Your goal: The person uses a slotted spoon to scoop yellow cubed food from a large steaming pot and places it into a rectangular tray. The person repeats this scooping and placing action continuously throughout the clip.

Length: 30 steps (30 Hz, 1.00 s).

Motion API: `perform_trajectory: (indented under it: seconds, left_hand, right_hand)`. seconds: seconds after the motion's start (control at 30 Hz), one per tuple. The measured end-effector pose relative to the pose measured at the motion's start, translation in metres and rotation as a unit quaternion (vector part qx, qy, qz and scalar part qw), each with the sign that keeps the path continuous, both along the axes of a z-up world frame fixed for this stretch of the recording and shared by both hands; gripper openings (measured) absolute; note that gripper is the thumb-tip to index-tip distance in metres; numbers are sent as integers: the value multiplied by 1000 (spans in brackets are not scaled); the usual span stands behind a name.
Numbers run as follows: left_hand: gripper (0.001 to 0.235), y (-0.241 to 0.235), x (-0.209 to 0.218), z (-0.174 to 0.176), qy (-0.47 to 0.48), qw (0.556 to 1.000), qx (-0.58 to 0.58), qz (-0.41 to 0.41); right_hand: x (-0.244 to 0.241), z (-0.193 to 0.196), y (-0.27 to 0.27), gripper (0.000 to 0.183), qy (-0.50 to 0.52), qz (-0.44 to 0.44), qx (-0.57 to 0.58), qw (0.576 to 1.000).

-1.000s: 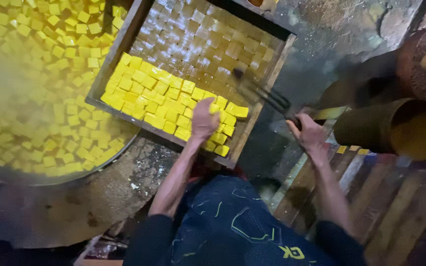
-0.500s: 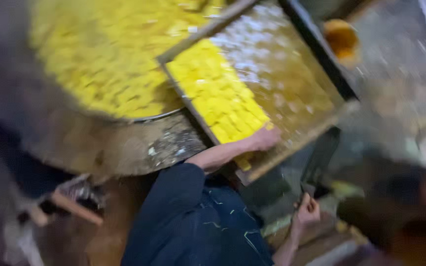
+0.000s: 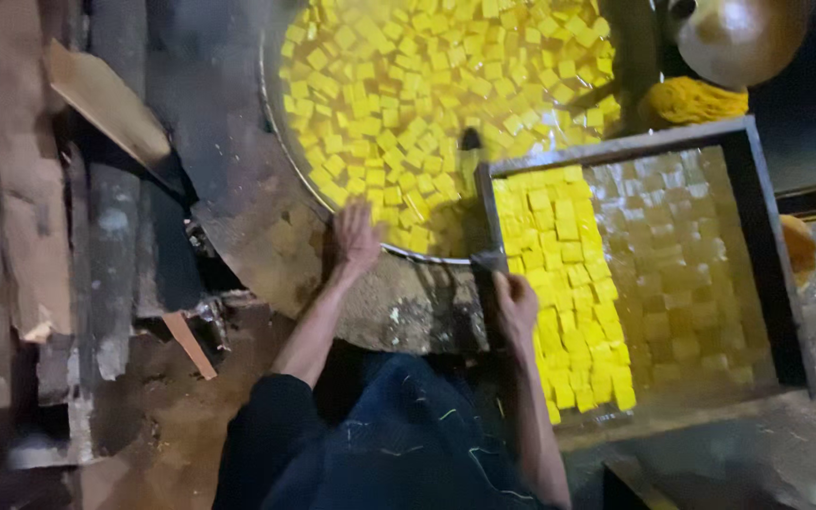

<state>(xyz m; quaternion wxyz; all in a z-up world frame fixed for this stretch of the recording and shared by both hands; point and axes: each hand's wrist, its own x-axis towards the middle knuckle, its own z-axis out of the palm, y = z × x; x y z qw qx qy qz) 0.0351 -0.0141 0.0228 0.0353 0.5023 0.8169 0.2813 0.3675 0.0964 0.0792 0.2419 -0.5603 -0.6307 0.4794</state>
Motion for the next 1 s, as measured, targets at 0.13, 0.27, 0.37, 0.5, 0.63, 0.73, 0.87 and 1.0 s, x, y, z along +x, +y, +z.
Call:
perform_trajectory:
  seconds: [0.13,0.27,0.37,0.5,0.63,0.73,0.87,1.0]
  left_hand:
    - [55,-10,-47,-17,59,995,74,2]
    - [50,-14,-44,-7,29,998,-56,6]
    - [55,-9,-49,11,-9,998,-65,5]
    - [50,-5,-54,26,-41,995,-93,4]
    - [47,-4,-62,32,-49,993,-107,-12]
    - [45,-2,-67,33,-69,992,-105,-16]
    - [37,-8,-62,36,-84,990,-107,-22]
    - [30,-3,-75,33,-92,991,-96,-23]
  right_hand:
    - [-130,-34,48,44,-129,70,10,989]
    - [-177,-62,65,40,-192,89,31,977]
    - [-210,-83,74,40,-212,83,-52,972]
    - [-286,-112,82,38,0,16,-68,998]
    - [-329,-120,84,36,-71,-89,-203,973]
    - [-328,-124,83,37,40,-101,-233,966]
    - [-297,-126,69,37,12,-85,-163,983]
    - [-285,-125,58,40,-84,-58,-113,988]
